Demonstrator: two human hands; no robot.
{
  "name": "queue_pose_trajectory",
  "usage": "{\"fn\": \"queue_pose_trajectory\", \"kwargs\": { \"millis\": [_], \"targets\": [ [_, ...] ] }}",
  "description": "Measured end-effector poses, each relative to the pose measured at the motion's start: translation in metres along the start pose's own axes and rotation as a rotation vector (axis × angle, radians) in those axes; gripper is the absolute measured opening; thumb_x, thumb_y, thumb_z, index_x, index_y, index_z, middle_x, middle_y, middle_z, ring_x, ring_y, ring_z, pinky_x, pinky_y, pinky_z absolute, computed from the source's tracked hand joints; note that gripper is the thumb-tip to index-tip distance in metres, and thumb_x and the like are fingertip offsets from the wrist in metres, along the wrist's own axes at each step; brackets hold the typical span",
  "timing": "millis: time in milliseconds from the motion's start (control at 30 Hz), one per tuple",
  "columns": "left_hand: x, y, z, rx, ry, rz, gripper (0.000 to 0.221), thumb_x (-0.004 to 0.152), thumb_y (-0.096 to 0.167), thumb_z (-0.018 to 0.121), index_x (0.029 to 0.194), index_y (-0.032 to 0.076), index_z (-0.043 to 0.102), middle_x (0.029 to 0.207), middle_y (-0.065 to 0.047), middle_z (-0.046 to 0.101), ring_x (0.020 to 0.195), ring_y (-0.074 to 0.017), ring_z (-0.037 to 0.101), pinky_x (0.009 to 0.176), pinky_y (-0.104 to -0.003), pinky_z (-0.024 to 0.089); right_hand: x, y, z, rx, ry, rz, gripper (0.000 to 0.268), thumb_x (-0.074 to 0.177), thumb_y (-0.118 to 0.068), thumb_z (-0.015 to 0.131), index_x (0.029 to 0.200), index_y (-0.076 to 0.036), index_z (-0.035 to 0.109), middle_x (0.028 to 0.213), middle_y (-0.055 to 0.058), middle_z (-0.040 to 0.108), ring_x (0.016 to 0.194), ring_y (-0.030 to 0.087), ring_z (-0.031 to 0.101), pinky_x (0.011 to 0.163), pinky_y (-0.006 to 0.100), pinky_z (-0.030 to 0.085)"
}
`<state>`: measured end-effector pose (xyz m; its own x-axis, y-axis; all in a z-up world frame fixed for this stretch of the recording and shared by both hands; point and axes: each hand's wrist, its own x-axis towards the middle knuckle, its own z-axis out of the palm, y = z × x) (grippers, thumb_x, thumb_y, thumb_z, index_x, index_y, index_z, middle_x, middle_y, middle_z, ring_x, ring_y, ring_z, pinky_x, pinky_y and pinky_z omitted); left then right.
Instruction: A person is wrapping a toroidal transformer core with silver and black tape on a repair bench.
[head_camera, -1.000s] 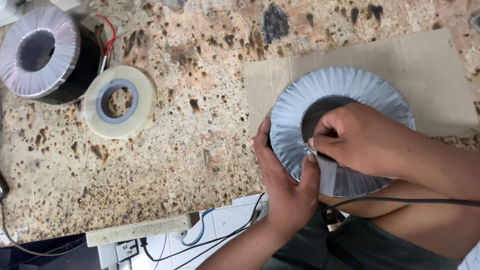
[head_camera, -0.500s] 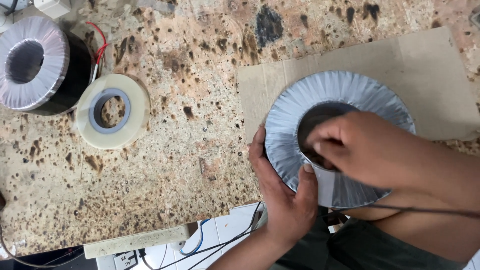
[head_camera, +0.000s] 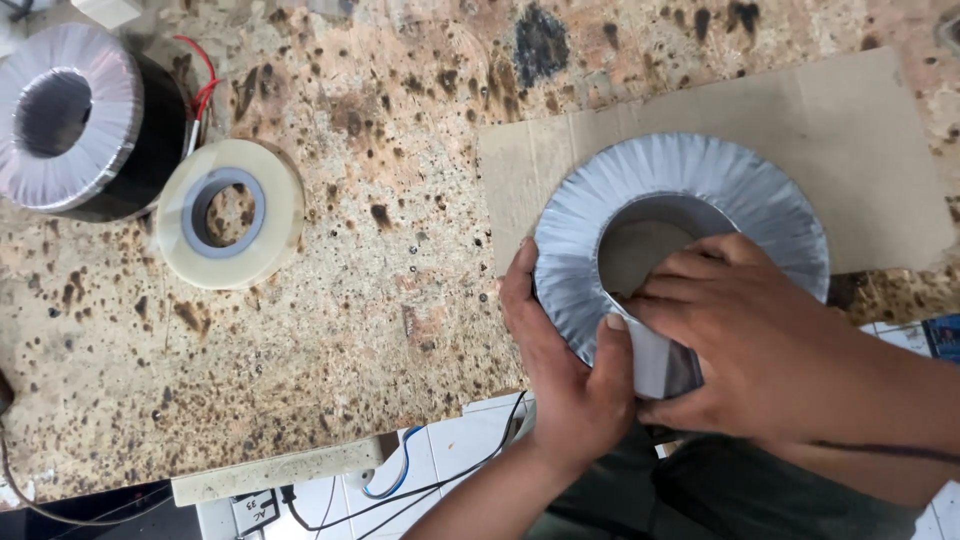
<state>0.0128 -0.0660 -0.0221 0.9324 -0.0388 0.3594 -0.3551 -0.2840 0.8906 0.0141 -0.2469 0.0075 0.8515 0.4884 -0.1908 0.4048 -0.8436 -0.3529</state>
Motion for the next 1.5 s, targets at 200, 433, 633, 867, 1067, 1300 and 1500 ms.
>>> {"fn": "queue_pose_trajectory", "kwargs": {
  "millis": [200,433,633,867,1067,1300,1500],
  "targets": [
    [0.009,-0.005,-0.035,-0.202,-0.246,0.027,0.072,0.093,0.006,0.043,0.16,-0.001,0.017,0.165,-0.024,0.022,0.159,-0.0369,0.017,0.135,-0.049,0.014,-0.002,-0.025,-0.013,0.012,0.26,-0.061,0.063,0.083,-0.072,0.068,0.101,-0.013,0.077,0.105,0.0,0.075,0.107,0.025,0.06,0.098,0.047,0.038],
    [0.048,-0.005,-0.076,0.178,-0.788,0.33,0.093,0.079,0.02,0.068,0.163,0.024,0.028,0.173,-0.025,0.003,0.165,-0.052,0.0,0.128,-0.071,0.023,-0.02,-0.009,0.023,-0.29,0.453,-0.22,0.075,0.09,-0.059,0.063,0.144,-0.008,0.054,0.137,0.006,0.059,0.12,0.028,0.053,0.112,0.051,0.036],
    [0.059,-0.026,-0.08,0.248,-0.774,0.586,0.064,0.095,0.038,0.08,0.149,0.021,0.052,0.165,-0.018,0.031,0.159,-0.0422,0.032,0.122,-0.055,0.048,-0.032,-0.024,0.028,-0.215,0.72,-0.271,0.07,0.091,-0.047,0.077,0.141,-0.004,0.055,0.141,0.013,0.06,0.126,0.032,0.058,0.117,0.06,0.037],
    [0.06,-0.017,-0.083,0.446,-0.675,0.706,0.076,0.1,0.058,0.063,0.159,0.019,0.036,0.152,-0.013,0.054,0.151,-0.0332,0.049,0.109,-0.047,0.053,-0.026,-0.042,0.035,-0.08,0.985,-0.156,0.1,0.083,-0.049,0.093,0.147,0.002,0.033,0.14,0.023,0.046,0.132,0.037,0.05,0.123,0.064,0.039],
    [0.073,-0.025,-0.08,0.499,-0.762,0.845,0.058,0.102,0.057,0.052,0.148,0.023,0.054,0.147,-0.011,0.057,0.153,-0.0288,0.039,0.097,-0.059,0.052,-0.023,-0.055,0.032,-0.138,0.94,-0.029,0.108,0.082,-0.069,0.084,0.148,0.004,0.04,0.139,0.02,0.055,0.129,0.037,0.06,0.126,0.054,0.031],
    [0.066,-0.034,-0.076,0.219,-0.672,0.717,0.078,0.087,0.05,0.078,0.141,0.002,0.05,0.14,-0.018,0.058,0.141,-0.0331,0.054,0.117,-0.05,0.049,-0.017,-0.057,0.009,-0.104,0.707,0.09,0.102,0.075,-0.076,0.071,0.141,0.0,0.053,0.134,0.015,0.065,0.116,0.034,0.063,0.096,0.047,0.042],
    [0.063,-0.046,-0.073,0.17,-0.647,0.636,0.089,0.085,0.051,0.08,0.152,0.007,0.043,0.153,-0.016,0.05,0.147,-0.0304,0.053,0.12,-0.044,0.051,0.008,-0.028,0.009,-0.122,0.272,0.099,0.086,0.062,-0.075,0.086,0.116,-0.013,0.061,0.116,0.012,0.07,0.114,0.034,0.062,0.086,0.045,0.044]
  ]
}}
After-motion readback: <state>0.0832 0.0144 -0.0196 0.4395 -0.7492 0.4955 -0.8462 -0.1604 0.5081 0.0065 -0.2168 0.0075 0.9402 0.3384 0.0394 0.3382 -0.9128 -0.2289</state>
